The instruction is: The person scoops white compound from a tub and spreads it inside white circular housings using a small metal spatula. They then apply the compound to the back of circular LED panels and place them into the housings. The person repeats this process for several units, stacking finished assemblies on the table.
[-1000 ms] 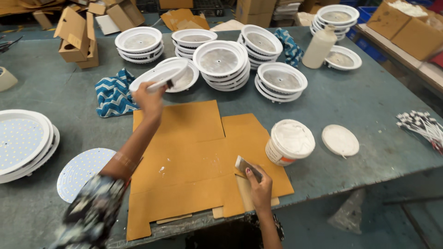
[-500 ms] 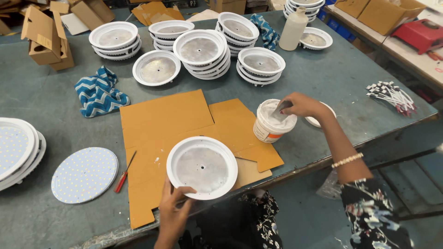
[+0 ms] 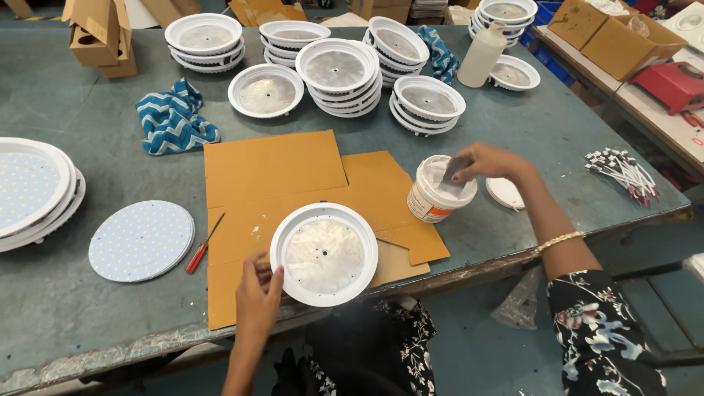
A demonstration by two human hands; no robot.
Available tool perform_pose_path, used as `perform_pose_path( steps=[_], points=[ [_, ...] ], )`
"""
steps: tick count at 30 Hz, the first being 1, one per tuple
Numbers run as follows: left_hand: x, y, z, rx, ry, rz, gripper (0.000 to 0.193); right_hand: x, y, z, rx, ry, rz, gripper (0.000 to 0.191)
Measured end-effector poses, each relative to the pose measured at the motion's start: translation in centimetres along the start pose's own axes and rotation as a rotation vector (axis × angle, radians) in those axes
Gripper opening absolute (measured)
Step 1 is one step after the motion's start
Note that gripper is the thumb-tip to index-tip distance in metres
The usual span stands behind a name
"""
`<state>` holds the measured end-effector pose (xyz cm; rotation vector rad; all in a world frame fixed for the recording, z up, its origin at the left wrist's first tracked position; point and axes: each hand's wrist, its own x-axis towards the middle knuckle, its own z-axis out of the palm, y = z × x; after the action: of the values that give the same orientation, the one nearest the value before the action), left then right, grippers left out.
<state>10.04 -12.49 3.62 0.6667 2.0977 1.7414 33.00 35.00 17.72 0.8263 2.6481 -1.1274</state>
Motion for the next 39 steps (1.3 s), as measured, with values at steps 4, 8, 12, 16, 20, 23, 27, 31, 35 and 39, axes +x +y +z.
perform_pose_path(
  steps=[4, 8, 12, 16, 20, 23, 27, 31, 35, 39],
  points=[
    [2.6, 0.2, 1.0, 0.28, 0.051, -0.003, 0.031, 0.7, -0.2, 1.1, -0.062, 0.031, 0.047, 0.041],
    [2.8, -0.2, 1.8, 0.4, 0.155, 0.077, 0.026, 0.6, -0.4, 1.2, -0.038, 0.099, 0.015, 0.047],
    [2.6, -0.4, 1.9, 0.4, 0.169, 0.102, 0.025, 0.5, -0.7, 1.7, 0.037, 0.187, -0.029, 0.06],
    [2.6, -0.4, 1.8, 0.405, 0.171, 0.102, 0.025, 0.5, -0.7, 3.0, 0.001, 0.31, 0.084, 0.055],
    [2.5, -0.1, 1.9, 0.387, 0.174, 0.096, 0.024, 0.0, -0.9, 4.1, 0.04, 0.433, 0.048, 0.048],
    [2.5, 0.0, 2.0, 0.371, 0.169, 0.051, 0.025, -0.4, -0.8, 4.6, 0.086, 0.51, 0.16, 0.043],
    [2.9, -0.6, 2.0, 0.351, 0.176, 0.018, 0.026, -0.8, -0.5, 5.1, 0.287, 0.651, 0.093, 0.04],
    [4.4, -1.8, 2.0, 0.247, 0.143, 0.04, 0.028, -1.2, -0.5, 4.4, 0.464, 0.718, 0.051, 0.038],
    [6.7, -2.5, 3.2, 0.062, 0.093, 0.163, 0.027, -1.7, -0.9, 4.4, 0.489, 0.695, -0.048, 0.033],
    [7.4, -2.7, 3.9, 0.101, 0.022, 0.037, 0.031, -1.2, -1.6, 5.4, 0.462, 0.649, 0.023, 0.029]
  ],
)
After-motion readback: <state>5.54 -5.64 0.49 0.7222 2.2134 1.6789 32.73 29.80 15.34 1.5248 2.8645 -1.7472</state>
